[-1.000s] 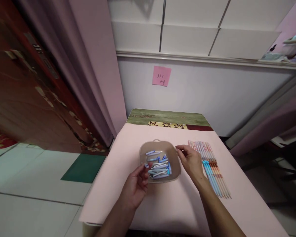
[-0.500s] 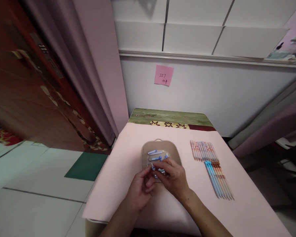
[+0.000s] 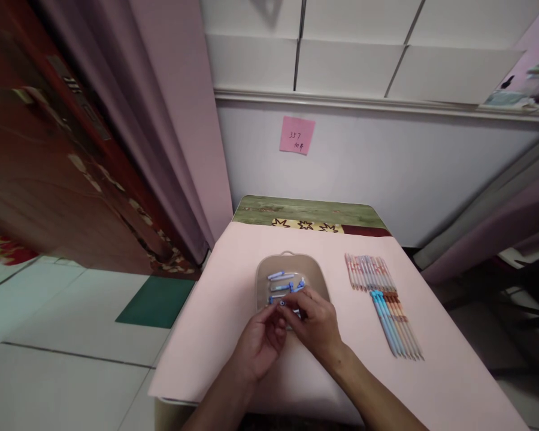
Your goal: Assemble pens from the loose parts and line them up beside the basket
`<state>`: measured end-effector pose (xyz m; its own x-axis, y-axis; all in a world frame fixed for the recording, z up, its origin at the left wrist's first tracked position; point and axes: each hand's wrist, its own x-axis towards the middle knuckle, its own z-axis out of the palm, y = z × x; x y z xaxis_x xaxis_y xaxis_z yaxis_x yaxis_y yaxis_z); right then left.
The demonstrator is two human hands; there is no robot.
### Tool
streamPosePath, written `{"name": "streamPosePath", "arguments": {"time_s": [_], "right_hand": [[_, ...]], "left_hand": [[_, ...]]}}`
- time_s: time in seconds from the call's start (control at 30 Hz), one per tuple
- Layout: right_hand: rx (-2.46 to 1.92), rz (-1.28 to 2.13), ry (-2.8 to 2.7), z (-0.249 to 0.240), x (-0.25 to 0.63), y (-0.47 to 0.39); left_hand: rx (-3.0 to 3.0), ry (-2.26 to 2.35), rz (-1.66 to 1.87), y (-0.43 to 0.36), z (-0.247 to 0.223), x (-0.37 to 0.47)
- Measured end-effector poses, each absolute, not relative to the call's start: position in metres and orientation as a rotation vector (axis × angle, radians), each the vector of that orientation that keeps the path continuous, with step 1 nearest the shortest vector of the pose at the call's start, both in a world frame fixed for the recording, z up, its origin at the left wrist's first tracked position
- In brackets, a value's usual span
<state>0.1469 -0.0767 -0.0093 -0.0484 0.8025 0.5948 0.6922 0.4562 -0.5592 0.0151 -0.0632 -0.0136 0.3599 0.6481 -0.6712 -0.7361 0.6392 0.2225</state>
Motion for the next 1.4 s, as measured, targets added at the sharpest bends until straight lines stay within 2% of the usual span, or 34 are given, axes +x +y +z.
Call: {"name": "streamPosePath", "arguments": {"time_s": [0.7, 1.0, 1.4], "right_hand": [[-1.269, 0.24, -1.685, -0.006, 0.146, -0.084], [-1.271, 0.329, -1.641, -0.007, 0.146, -0.088], [-1.191, 0.264, -1.621, -0.007, 0.149, -0.089]], "left_hand": [[-0.155, 0.784, 0.862, -0.067, -0.01, 0.015], [-0.164, 0.833, 0.911, -0.064, -0.01, 0.014], [-0.105, 0.866, 1.037, -0.064, -0.011, 0.015]]}}
